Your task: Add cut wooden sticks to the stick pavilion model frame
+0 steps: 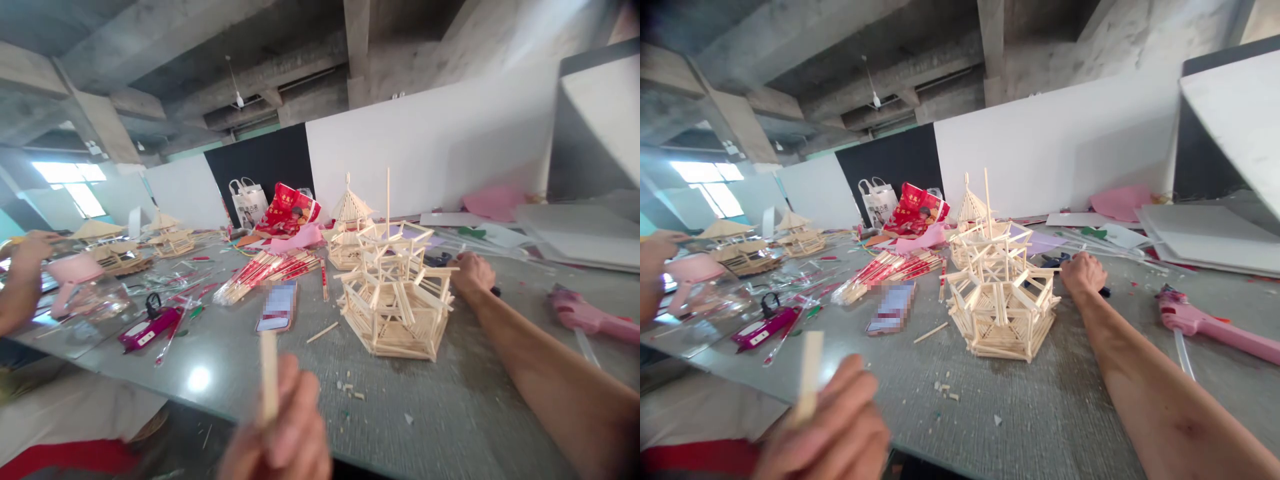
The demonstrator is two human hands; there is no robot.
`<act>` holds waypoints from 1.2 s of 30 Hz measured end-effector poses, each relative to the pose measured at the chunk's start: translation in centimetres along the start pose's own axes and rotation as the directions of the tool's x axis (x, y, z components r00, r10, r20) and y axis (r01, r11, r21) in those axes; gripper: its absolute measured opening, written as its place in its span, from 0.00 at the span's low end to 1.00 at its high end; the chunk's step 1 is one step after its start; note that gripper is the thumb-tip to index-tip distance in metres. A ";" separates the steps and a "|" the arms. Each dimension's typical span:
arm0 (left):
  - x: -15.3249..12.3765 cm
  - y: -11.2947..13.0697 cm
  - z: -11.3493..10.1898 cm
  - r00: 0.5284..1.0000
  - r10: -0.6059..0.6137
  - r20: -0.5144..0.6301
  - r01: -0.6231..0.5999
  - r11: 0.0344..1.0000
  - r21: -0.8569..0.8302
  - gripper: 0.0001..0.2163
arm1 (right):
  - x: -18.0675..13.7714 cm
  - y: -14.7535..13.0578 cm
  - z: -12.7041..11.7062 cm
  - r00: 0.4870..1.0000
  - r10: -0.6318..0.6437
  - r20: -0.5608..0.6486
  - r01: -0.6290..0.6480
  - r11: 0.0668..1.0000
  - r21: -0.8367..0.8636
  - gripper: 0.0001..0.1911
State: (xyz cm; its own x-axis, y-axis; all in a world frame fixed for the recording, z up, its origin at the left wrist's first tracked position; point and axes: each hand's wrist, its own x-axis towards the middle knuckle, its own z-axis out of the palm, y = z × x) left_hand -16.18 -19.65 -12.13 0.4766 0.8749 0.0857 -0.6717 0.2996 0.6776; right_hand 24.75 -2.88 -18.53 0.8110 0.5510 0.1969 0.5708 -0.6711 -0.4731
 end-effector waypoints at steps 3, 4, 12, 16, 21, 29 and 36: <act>2.3 -4.5 1.3 0.991 -0.132 -0.008 0.132 0.986 0.101 0.13 | 0.0 0.0 0.0 1.000 -0.005 -0.011 0.005 1.000 0.006 0.16; 3.0 -5.7 1.6 0.990 -0.139 -0.022 0.140 0.980 0.140 0.13 | -0.1 0.0 0.0 1.000 -0.013 -0.013 0.013 1.000 0.006 0.16; 6.5 -8.3 3.0 0.984 -0.056 -0.169 0.093 0.972 0.215 0.14 | -0.1 0.1 -0.1 0.999 -0.032 0.000 0.032 0.999 -0.011 0.16; 7.1 -8.7 3.3 0.968 0.006 -0.252 0.051 0.975 0.218 0.11 | -0.2 0.0 -0.2 0.999 -0.040 0.018 0.041 0.999 -0.021 0.15; 7.6 -9.0 3.2 0.974 0.014 -0.227 0.039 0.973 0.230 0.10 | -0.2 -0.1 -0.2 0.999 -0.033 0.026 0.034 0.999 -0.033 0.15; 8.3 -9.4 2.7 0.976 -0.015 -0.219 0.053 0.984 0.172 0.09 | -0.3 -0.1 -0.3 0.999 -0.036 0.039 0.037 0.999 -0.025 0.15; 8.5 -9.4 2.8 0.975 -0.020 -0.222 0.058 0.984 0.166 0.09 | -0.2 0.0 -0.2 0.999 -0.033 0.032 0.034 0.999 -0.020 0.15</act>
State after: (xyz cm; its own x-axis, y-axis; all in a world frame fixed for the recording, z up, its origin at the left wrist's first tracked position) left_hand -4.21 -16.12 -15.77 0.3520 0.9315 -0.0918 -0.5395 0.2820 0.7933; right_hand 24.62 -3.03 -18.41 0.7872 0.5882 0.1853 0.6003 -0.6620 -0.4489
